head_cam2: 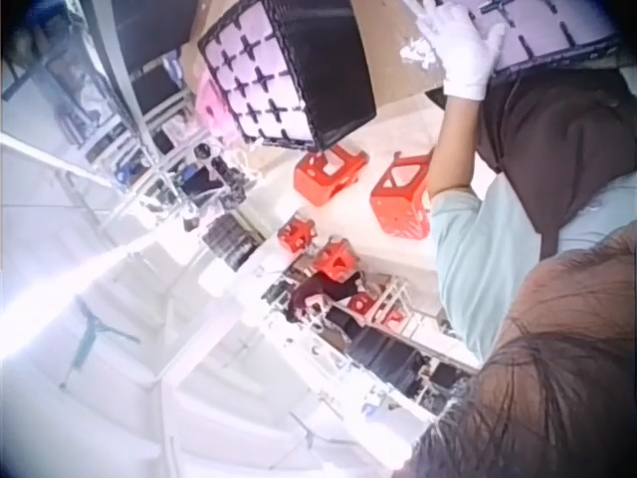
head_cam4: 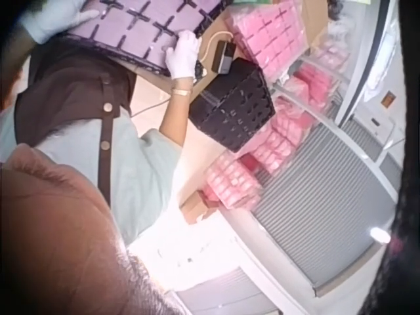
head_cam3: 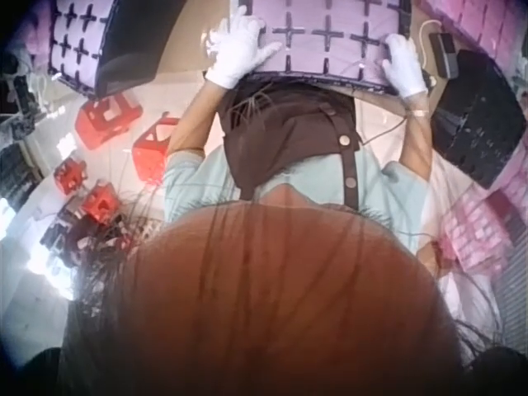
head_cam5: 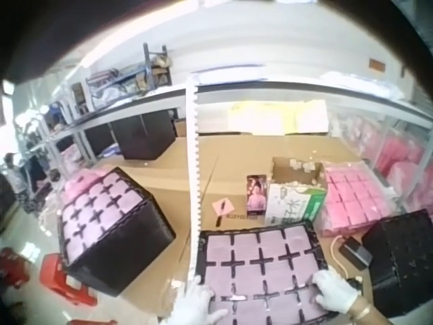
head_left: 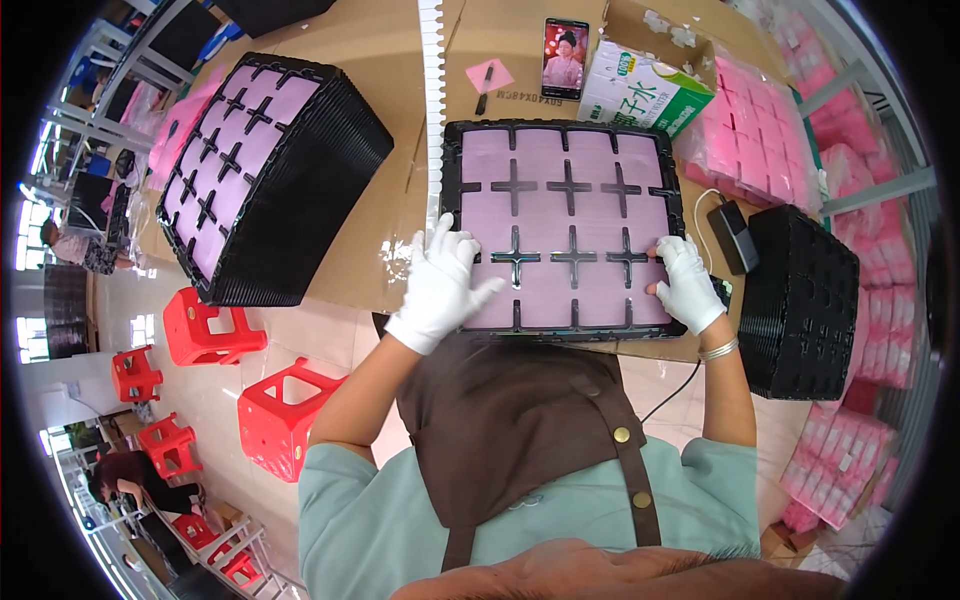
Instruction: The person places pink foam cross-shaped inserts into a black plastic grid tray by hand.
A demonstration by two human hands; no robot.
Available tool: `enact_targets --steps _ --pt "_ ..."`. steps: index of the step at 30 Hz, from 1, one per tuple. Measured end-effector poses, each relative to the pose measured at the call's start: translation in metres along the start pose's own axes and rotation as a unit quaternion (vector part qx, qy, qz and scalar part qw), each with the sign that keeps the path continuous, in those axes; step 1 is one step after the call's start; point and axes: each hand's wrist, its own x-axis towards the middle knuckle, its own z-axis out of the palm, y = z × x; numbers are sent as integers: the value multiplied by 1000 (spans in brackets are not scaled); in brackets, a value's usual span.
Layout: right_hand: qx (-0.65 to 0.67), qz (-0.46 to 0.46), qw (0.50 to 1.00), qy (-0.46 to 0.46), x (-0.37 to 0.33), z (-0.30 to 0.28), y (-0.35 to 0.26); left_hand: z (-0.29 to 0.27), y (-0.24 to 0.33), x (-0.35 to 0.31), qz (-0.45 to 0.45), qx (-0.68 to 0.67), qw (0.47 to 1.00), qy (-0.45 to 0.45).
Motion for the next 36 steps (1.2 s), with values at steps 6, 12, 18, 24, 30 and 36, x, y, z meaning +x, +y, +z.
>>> enact_targets --steps 6,12,18,24,30,36 --pt "0 -3 1000 -17 -3 -2 -4 3 12 -8 -13 -1 999 29" --pt "16 19 1000 3 -7 1 -5 3 16 -13 -43 -3 999 20" --pt "11 194 948 250 -40 37 50 -12 25 -40 -217 -177 958 65" --pt "106 252 939 208 -43 47 58 22 21 -54 -286 -257 908 167" --pt "279 175 882 336 -46 1 -12 -32 33 -74 -273 -450 820 223" --pt "434 69 854 278 -2 -24 -104 -145 -25 -91 -288 -554 645 441"
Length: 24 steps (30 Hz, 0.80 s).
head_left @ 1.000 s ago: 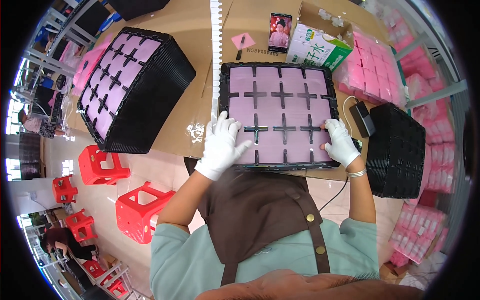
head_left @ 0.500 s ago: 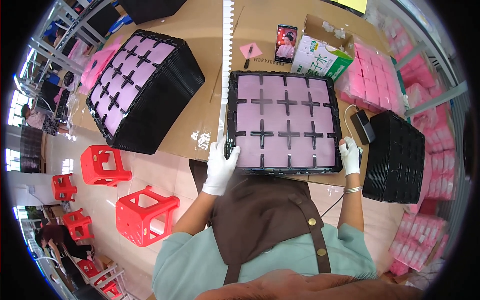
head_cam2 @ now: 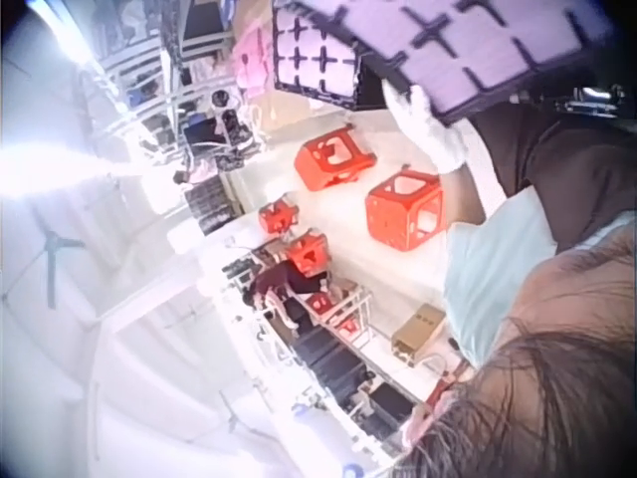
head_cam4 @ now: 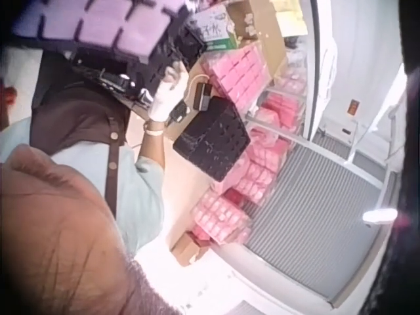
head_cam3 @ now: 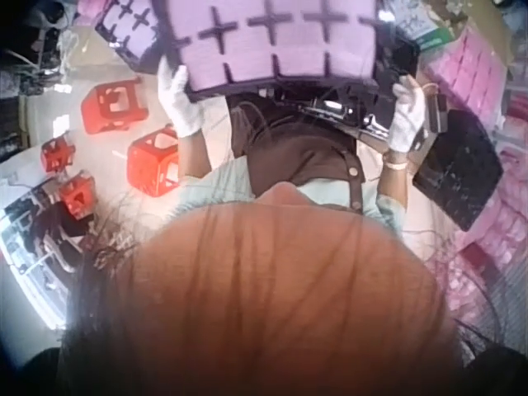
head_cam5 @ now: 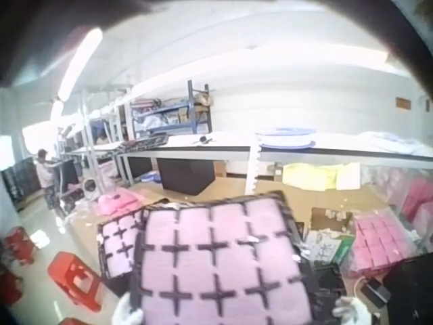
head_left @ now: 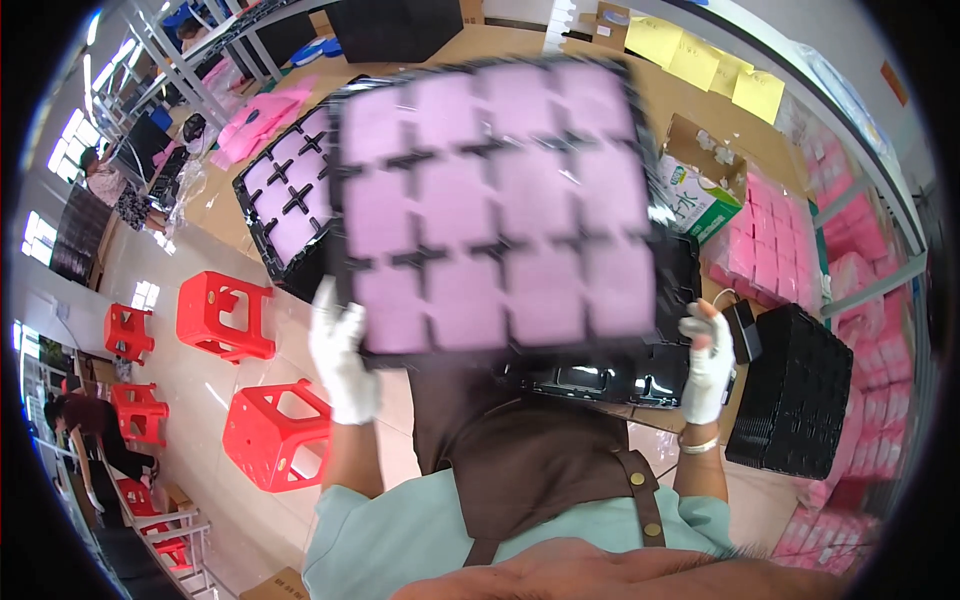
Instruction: The person places pink foam cross-shaped inserts into a black plastic grid tray by hand.
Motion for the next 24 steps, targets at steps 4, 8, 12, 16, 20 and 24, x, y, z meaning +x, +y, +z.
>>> enact_targets --steps 4,8,12,16,20,24 --pt "57 37 997 -38 8 37 47 -56 21 86 88 -22 993 76" --pt "92 104 988 -67 4 59 88 -113 21 147 70 41 991 109" --pt "-10 54 994 -92 0 77 83 -120 -10 173 32 164 980 111" --pt "42 14 988 -149 -1 85 76 -124 -39 198 65 216 963 148" --pt "88 56 986 -127 -3 80 69 -117 -39 197 64 227 961 147" --pt "100 92 987 -84 -4 68 77 -108 -30 173 54 197 970 129"
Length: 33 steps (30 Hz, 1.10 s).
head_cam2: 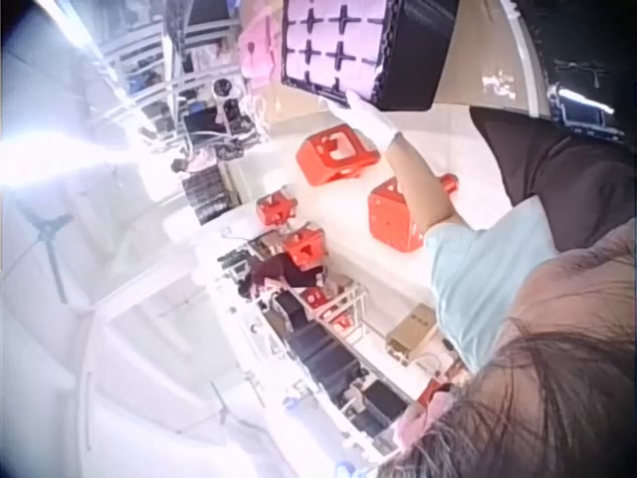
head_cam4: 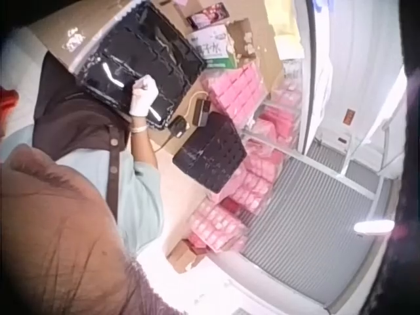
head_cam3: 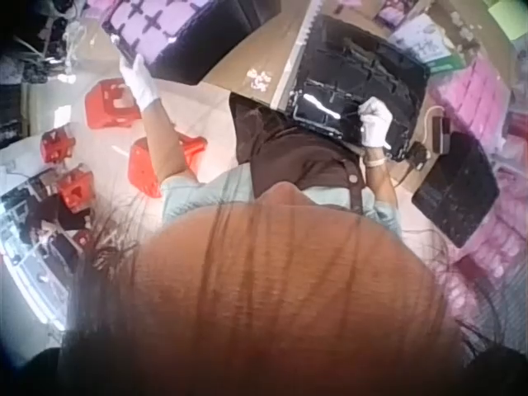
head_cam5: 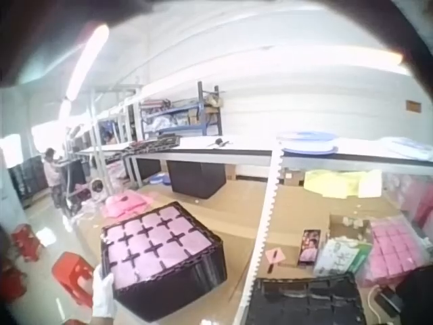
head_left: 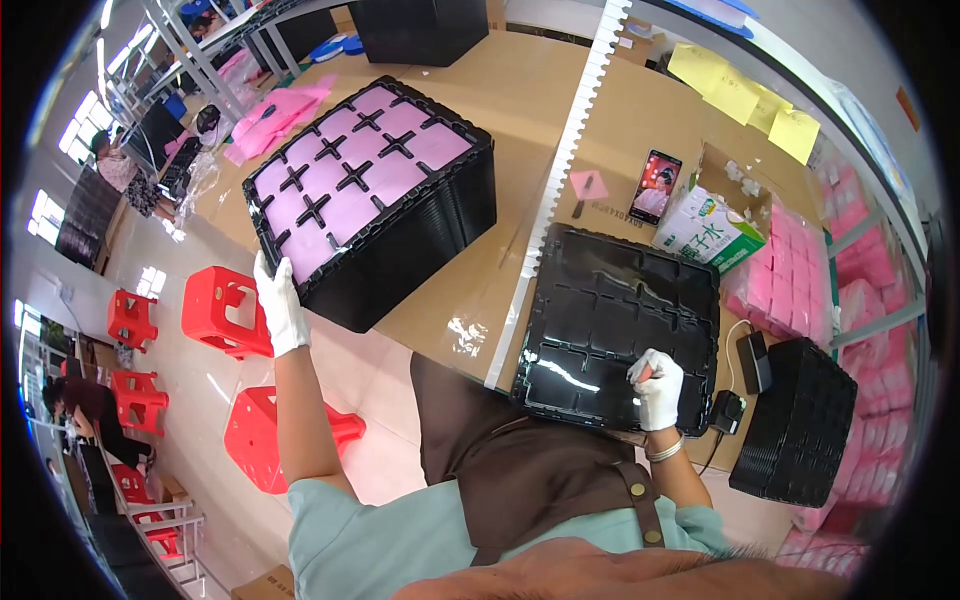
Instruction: The person places pink foam cross-shaped inserts into a black plastic grid tray by hand.
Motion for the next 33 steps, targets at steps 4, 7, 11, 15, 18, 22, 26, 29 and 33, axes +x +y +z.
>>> enact_targets --steps 4,7,11,15,18,22,26,29,33 --pt "36 22 999 9 -2 -13 4 1 4 -4 -7 -8 1000 15" --pt "34 28 999 14 -3 -13 1 7 0 3 28 -3 999 31" --pt "20 16 999 28 -2 -12 -1 14 7 -25 170 268 928 197" --pt "8 17 1000 19 -7 -15 -3 78 18 -117 379 225 893 89" --pt "32 40 999 -16 -7 1 -8 146 -28 -151 309 202 903 -220" --pt "-34 34 993 -107 -11 29 -1 232 -106 -153 143 212 924 -285" --pt "-13 77 985 -151 -13 44 1 259 -105 -138 60 208 905 -367" --pt "6 99 987 -124 -1 42 0 243 -76 -144 -111 30 890 -441" --pt "57 130 987 -77 25 81 -23 193 9 -184 -240 -169 883 -367"
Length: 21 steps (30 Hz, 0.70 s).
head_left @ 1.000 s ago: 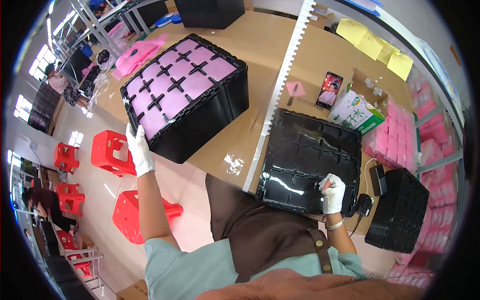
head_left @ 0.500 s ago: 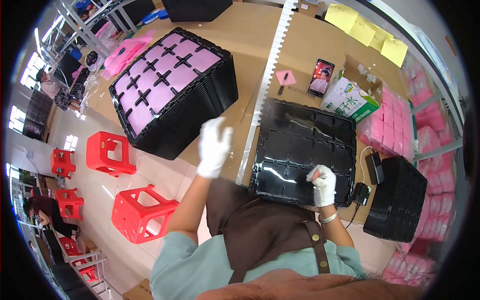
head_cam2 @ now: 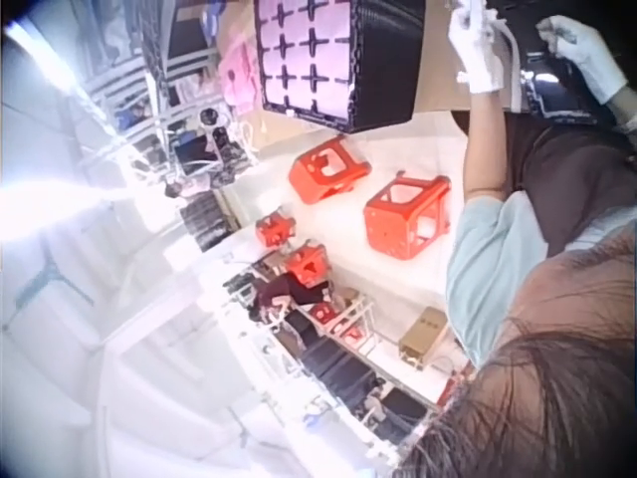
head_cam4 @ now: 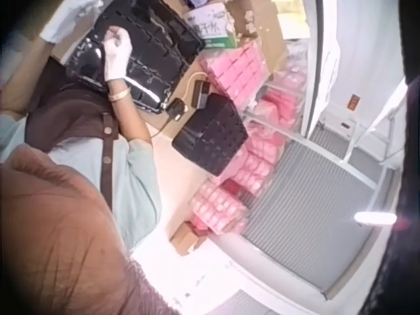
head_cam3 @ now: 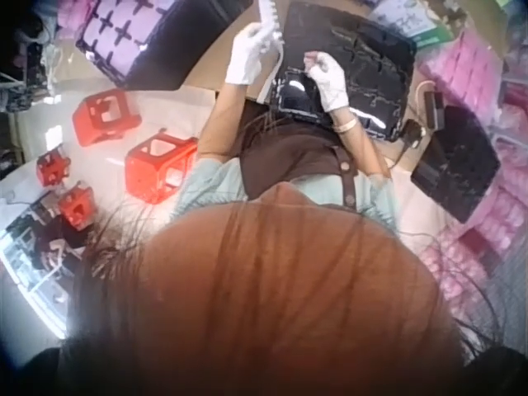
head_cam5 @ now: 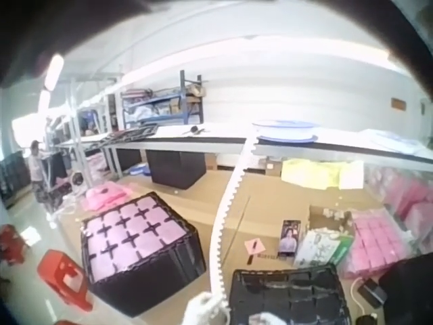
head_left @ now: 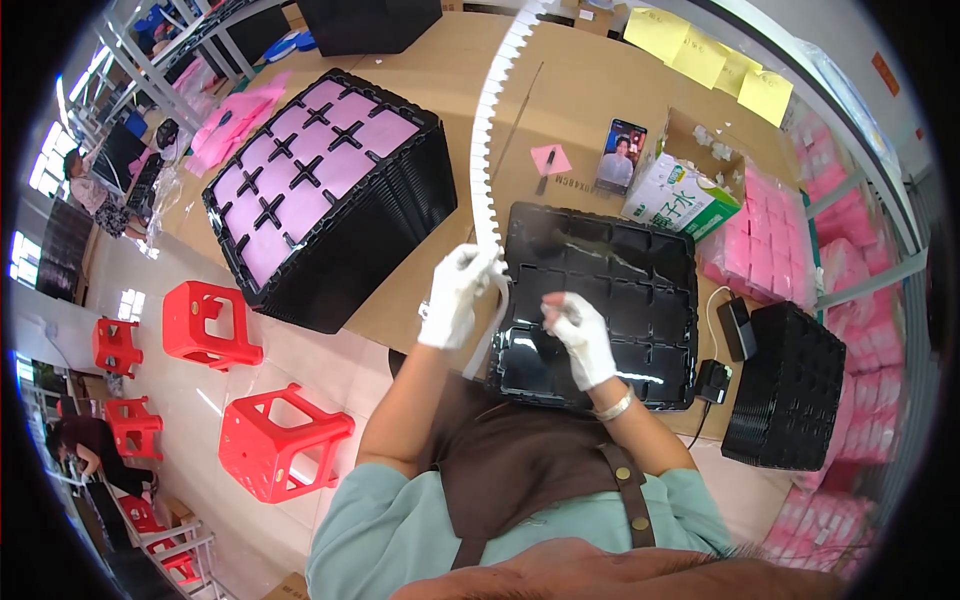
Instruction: The person places pink foam cross-shaped inserts into a black plastic grid tray by hand.
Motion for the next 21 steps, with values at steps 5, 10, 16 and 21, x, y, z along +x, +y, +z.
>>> enact_targets --steps 5,10,16,21 --pt "68 -35 997 -19 15 36 9 18 7 -52 1 -86 996 14" --pt "43 -65 997 -14 11 29 10 22 14 -53 -53 -132 990 3" --pt "-252 -314 913 61 37 18 -9 14 -15 -19 -15 -136 990 38" --pt "-339 -246 906 51 135 -21 7 7 -26 -4 42 -138 982 120"
